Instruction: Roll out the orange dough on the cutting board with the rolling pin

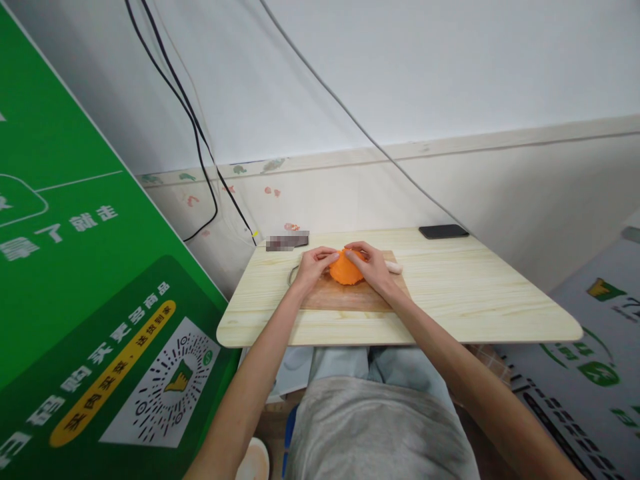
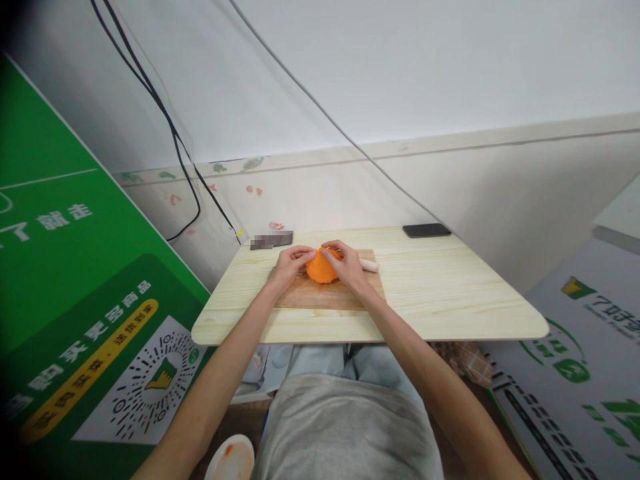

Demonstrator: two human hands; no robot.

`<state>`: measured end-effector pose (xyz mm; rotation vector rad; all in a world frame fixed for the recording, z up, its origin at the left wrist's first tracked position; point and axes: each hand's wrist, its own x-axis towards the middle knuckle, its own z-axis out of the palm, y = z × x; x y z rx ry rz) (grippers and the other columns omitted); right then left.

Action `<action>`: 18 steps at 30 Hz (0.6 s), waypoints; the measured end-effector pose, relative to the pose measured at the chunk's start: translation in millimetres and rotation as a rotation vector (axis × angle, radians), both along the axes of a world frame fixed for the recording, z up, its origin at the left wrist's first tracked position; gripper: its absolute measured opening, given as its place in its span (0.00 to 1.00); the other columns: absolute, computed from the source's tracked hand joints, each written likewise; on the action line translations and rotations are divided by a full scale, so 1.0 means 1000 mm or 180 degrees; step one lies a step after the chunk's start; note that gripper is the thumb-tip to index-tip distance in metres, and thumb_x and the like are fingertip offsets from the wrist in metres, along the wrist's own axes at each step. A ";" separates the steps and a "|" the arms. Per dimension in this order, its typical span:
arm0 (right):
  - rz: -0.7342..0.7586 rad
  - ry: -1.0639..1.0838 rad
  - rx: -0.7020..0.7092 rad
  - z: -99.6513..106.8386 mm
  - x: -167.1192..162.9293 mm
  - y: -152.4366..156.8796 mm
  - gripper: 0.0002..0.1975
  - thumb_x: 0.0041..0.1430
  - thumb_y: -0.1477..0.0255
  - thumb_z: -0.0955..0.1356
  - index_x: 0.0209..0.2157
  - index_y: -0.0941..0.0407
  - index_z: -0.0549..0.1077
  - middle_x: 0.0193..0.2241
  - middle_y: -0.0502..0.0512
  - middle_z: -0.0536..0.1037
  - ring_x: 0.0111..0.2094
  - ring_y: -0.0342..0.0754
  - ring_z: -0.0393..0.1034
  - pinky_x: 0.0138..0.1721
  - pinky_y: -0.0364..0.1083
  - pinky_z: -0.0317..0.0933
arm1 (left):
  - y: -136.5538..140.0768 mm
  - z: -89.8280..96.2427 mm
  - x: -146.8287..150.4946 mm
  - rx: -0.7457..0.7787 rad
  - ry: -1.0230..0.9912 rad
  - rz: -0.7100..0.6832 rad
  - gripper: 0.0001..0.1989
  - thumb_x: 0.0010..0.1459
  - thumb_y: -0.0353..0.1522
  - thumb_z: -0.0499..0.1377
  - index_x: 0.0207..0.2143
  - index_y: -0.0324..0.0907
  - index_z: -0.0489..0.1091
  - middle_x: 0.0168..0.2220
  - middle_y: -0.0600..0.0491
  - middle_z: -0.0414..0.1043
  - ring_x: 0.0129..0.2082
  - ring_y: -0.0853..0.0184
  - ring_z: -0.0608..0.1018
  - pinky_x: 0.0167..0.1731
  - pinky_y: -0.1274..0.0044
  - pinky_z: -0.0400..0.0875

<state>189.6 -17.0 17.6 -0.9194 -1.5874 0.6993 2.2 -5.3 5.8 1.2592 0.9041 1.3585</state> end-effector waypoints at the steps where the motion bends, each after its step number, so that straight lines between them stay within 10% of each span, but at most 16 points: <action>1: 0.0020 0.0002 -0.0014 -0.001 0.000 0.000 0.12 0.62 0.61 0.71 0.41 0.53 0.80 0.43 0.56 0.85 0.45 0.54 0.78 0.51 0.53 0.71 | 0.000 0.000 0.000 0.0013 0.0019 0.0005 0.20 0.45 0.42 0.77 0.36 0.39 0.82 0.33 0.49 0.83 0.32 0.65 0.80 0.32 0.76 0.73; 18: 0.0335 0.0152 -0.0301 -0.004 -0.001 0.004 0.12 0.58 0.61 0.73 0.38 0.55 0.81 0.38 0.55 0.85 0.39 0.51 0.78 0.45 0.50 0.72 | 0.003 -0.003 -0.002 0.0343 0.0273 -0.0050 0.15 0.49 0.41 0.74 0.34 0.40 0.84 0.34 0.50 0.82 0.33 0.66 0.78 0.37 0.75 0.71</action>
